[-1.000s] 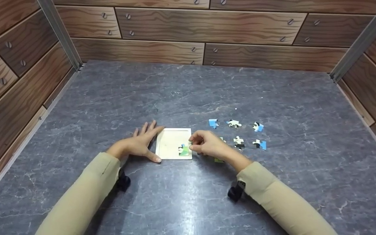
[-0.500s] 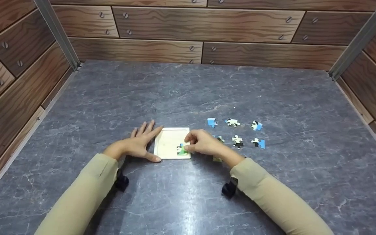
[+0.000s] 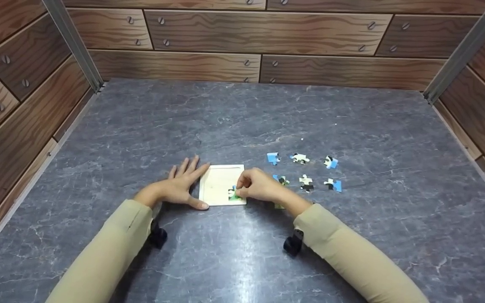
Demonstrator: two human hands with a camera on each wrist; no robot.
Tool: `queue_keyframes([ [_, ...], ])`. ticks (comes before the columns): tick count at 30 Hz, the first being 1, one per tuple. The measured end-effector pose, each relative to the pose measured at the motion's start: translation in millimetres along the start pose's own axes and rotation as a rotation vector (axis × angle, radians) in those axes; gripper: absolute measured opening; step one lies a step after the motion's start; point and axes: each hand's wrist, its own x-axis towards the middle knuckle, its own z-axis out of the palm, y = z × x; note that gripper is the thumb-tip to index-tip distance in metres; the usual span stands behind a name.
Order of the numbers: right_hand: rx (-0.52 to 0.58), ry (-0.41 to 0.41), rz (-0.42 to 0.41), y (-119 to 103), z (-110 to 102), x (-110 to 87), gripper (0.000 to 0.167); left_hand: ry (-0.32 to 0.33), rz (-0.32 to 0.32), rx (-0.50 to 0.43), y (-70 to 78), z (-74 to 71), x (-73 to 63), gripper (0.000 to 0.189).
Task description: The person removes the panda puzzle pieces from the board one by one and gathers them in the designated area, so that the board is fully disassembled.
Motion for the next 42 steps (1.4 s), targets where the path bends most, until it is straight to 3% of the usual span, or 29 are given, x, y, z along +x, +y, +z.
queue_keyframes([
  [16, 0.058, 0.014, -0.051, -1, 1, -2.8, 0.011, -0.009, -0.026, -0.027, 1.6, -0.3, 0.9, 0.113],
  [29, 0.066, 0.063, 0.017, -4, 7, -0.1, 0.008, 0.005, -0.017, -0.016, 0.9, -0.2, 0.5, 0.112],
  [42, 0.108, 0.088, -0.049, -4, 10, 0.4, 0.010, 0.002, -0.025, -0.004, 2.4, 0.8, 0.3, 0.112],
])
